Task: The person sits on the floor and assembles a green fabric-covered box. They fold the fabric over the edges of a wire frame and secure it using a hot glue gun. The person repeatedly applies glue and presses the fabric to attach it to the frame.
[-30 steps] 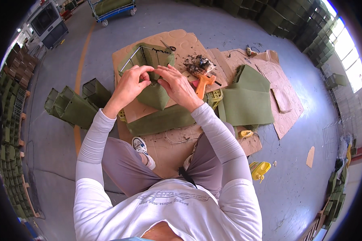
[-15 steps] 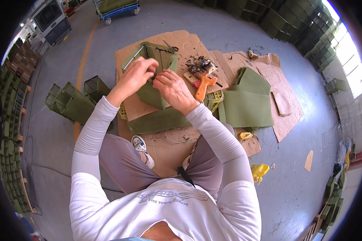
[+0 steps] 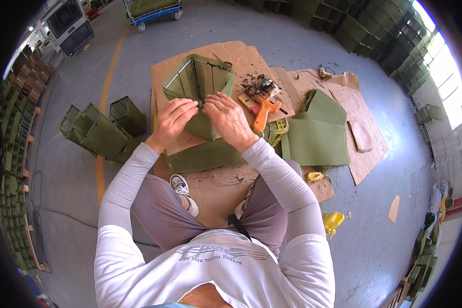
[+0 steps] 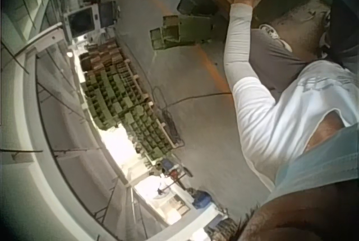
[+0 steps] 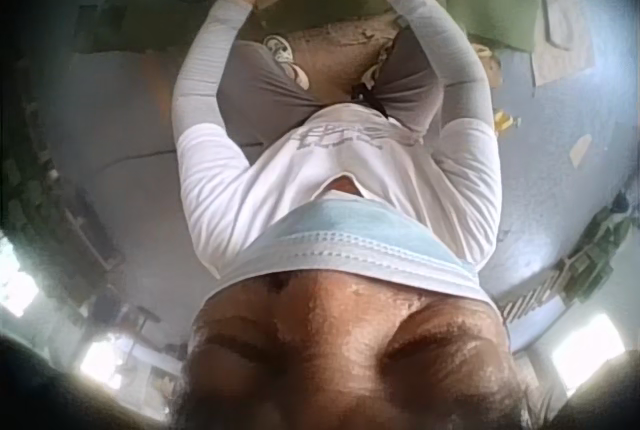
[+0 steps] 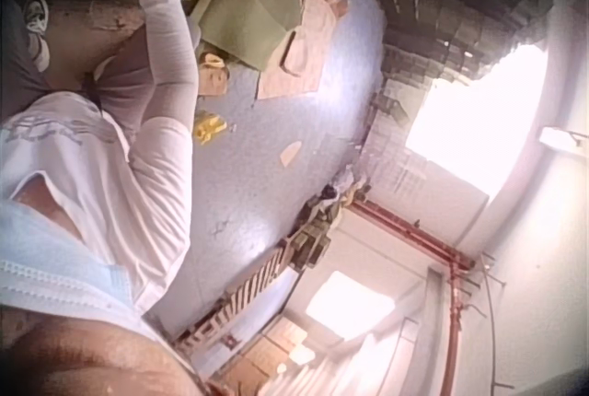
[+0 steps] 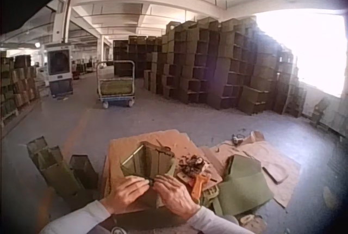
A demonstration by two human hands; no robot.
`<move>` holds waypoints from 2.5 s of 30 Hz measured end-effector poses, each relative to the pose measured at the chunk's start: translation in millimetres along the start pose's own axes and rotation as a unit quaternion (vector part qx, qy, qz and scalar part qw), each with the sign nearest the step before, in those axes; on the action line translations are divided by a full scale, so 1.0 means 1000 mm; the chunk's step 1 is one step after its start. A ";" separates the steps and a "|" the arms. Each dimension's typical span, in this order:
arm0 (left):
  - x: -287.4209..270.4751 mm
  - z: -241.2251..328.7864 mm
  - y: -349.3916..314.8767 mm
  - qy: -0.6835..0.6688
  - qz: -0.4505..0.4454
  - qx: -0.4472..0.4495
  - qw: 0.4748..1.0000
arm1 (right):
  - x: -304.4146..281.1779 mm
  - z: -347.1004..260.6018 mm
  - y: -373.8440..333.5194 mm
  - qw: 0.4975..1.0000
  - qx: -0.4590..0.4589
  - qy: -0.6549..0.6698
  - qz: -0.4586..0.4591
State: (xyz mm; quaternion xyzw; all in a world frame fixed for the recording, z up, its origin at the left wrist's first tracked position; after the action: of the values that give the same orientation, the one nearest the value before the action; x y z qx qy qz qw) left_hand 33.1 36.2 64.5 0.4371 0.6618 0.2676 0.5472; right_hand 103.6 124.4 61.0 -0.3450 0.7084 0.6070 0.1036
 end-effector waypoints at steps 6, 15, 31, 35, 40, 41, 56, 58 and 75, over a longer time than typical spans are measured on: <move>0.004 0.004 0.002 -0.001 0.004 0.019 1.000 | 0.002 0.002 -0.006 1.000 0.003 -0.028 0.002; 0.034 -0.030 0.017 -0.170 -0.155 -0.069 0.971 | 0.007 0.004 0.007 0.997 0.052 0.023 -0.061; -0.032 -0.049 0.011 -0.066 0.015 -0.114 0.991 | 0.004 -0.007 -0.008 1.000 0.013 -0.009 -0.024; -0.025 -0.024 -0.002 -0.035 -0.003 -0.044 0.998 | 0.016 -0.010 -0.002 0.997 0.008 -0.045 -0.058; -0.004 -0.024 -0.002 -0.041 0.000 -0.046 0.998 | 0.015 -0.001 -0.002 0.998 0.035 -0.024 -0.036; 0.000 -0.025 -0.001 -0.054 -0.005 -0.059 0.997 | 0.012 -0.002 -0.001 0.999 0.040 -0.014 -0.020; 0.098 -0.064 0.004 -0.429 -0.391 -0.291 0.760 | 0.000 -0.005 -0.010 0.997 0.036 0.038 0.049; 0.103 -0.064 0.002 -0.440 -0.402 -0.308 0.742 | 0.000 -0.005 -0.010 0.998 0.029 0.036 0.047; 0.032 -0.091 0.042 -0.179 -0.120 -0.290 0.932 | 0.014 -0.008 0.000 0.997 0.065 -0.049 -0.014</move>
State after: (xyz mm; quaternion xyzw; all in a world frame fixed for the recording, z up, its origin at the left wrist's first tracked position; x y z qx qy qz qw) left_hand -42.8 95.8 107.6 0.2168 0.4940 0.2976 0.7876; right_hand 94.8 112.2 55.1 -0.3174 0.7357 0.5741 0.1686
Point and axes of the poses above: each hand's wrist, its own y-axis towards the middle knuckle, its own x-axis out of the palm, z = x × y, the point moved 10 cm from there along y, towards the middle knuckle, and after that the axes turned 12 degrees about y, right-handed, at the moved point
